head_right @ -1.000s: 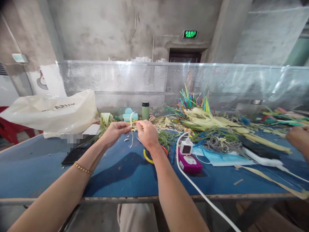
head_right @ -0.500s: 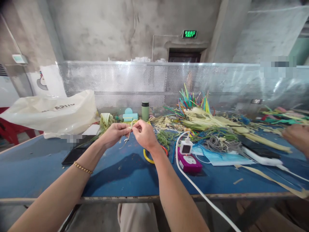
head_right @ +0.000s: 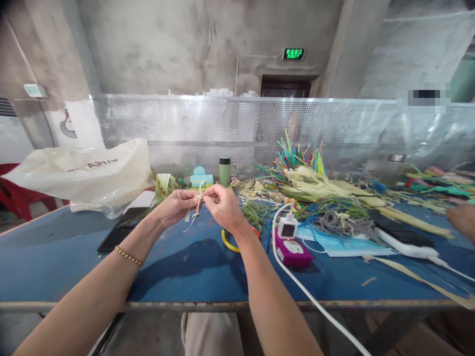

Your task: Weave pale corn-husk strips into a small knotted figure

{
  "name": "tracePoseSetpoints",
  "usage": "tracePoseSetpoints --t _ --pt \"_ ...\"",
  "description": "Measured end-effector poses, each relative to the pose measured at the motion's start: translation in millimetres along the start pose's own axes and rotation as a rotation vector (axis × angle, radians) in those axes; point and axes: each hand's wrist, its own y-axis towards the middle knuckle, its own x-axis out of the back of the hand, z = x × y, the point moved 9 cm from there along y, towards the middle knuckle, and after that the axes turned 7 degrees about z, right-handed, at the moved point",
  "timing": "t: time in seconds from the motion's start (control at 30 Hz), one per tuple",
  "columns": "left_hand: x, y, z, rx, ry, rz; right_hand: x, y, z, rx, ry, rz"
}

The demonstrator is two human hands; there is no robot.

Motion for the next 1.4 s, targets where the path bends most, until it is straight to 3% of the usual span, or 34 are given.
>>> tracePoseSetpoints --t 0.37,0.57,0.87,1.13,1.4 --pt "-2.7 -1 -6 -0.001 0.054 0.059 3 1 -4 0.062 -0.200 -0.042" --pt "4.7 -1 -12 -0.048 0.222 -0.058 -2 2 -2 0.107 -0.340 -0.049" --pt "-6.2 1 -7 -0.035 0.172 0.025 0 0 -4 0.085 -0.276 -0.064" --pt "-7.4 0 -6 -0.022 0.057 0.016 -2 0 -4 0.077 -0.195 -0.038" --pt "-8.4 -2 -5 0.015 0.092 0.080 -4 1 -11 0.028 -0.120 -0.017"
